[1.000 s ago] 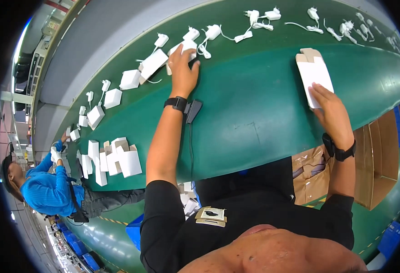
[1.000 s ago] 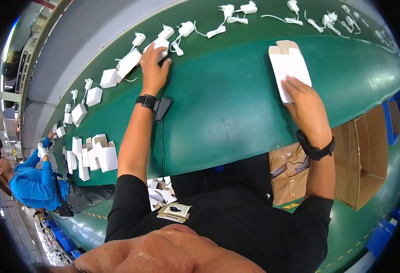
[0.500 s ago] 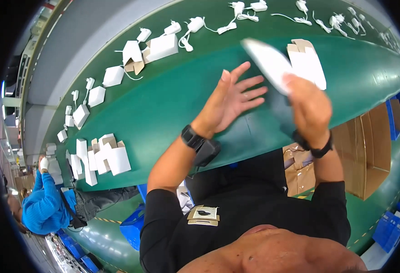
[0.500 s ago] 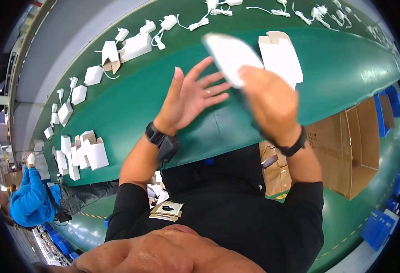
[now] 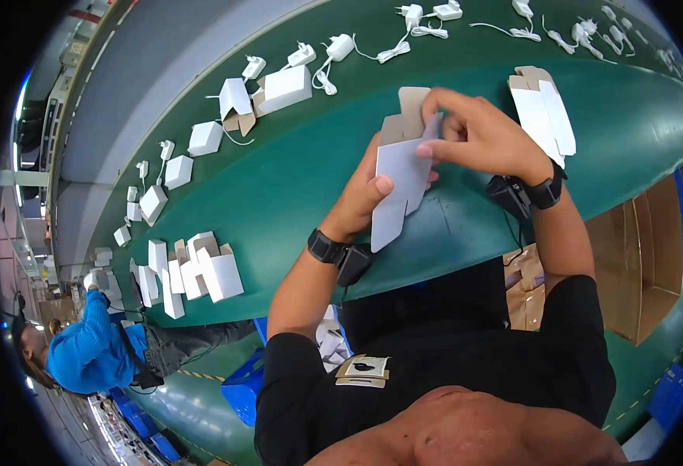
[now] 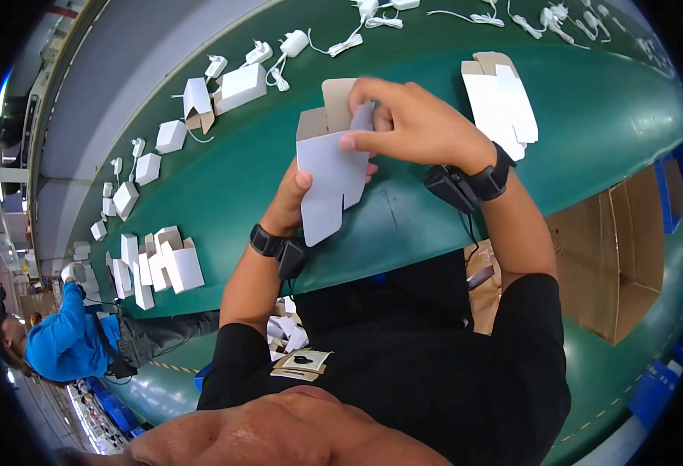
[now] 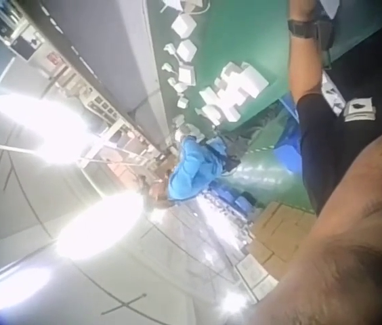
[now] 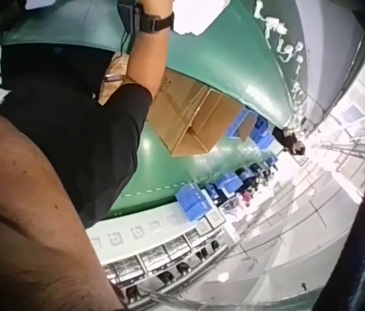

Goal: The person folds white cardboard pieces into boxes by hand and repeats the process, occasionally moving power adapters along the green surface.

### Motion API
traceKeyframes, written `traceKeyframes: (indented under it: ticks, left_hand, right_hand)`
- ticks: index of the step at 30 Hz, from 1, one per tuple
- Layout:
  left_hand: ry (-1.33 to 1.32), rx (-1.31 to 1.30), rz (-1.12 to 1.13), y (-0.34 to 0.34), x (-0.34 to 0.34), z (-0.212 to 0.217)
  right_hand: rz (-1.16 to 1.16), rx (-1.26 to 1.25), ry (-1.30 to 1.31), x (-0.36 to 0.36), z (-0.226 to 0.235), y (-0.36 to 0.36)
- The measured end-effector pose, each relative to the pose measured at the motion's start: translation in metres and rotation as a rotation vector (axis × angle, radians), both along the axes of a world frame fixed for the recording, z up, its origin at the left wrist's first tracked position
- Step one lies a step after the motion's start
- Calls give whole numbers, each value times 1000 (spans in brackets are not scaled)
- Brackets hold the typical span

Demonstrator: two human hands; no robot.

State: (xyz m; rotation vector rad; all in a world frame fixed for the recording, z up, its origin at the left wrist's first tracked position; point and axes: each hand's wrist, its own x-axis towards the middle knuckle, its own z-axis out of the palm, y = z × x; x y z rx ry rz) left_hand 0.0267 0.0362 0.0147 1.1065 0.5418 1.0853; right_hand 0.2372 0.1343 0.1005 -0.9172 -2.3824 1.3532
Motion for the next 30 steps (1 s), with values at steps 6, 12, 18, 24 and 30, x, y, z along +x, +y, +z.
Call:
traceKeyframes:
  ticks: [6, 12, 18, 24, 30]
  left_hand:
    - [109, 125, 514, -2, 18, 12]
    - [167, 138, 381, 7, 10, -21]
    - [-38, -52, 512, 7, 30, -16]
    - [73, 123, 582, 3, 44, -21]
    - [214, 311, 616, 0, 39, -20]
  right_hand:
    - [-72, -102, 322, -10, -33, -7]
    - [-34, -299, 690, -8, -76, -5]
    - [-127, 32, 703, -6, -86, -15]
    - [-93, -14, 704, 3, -82, -5]
    - [-180, -52, 633, 1, -70, -12]
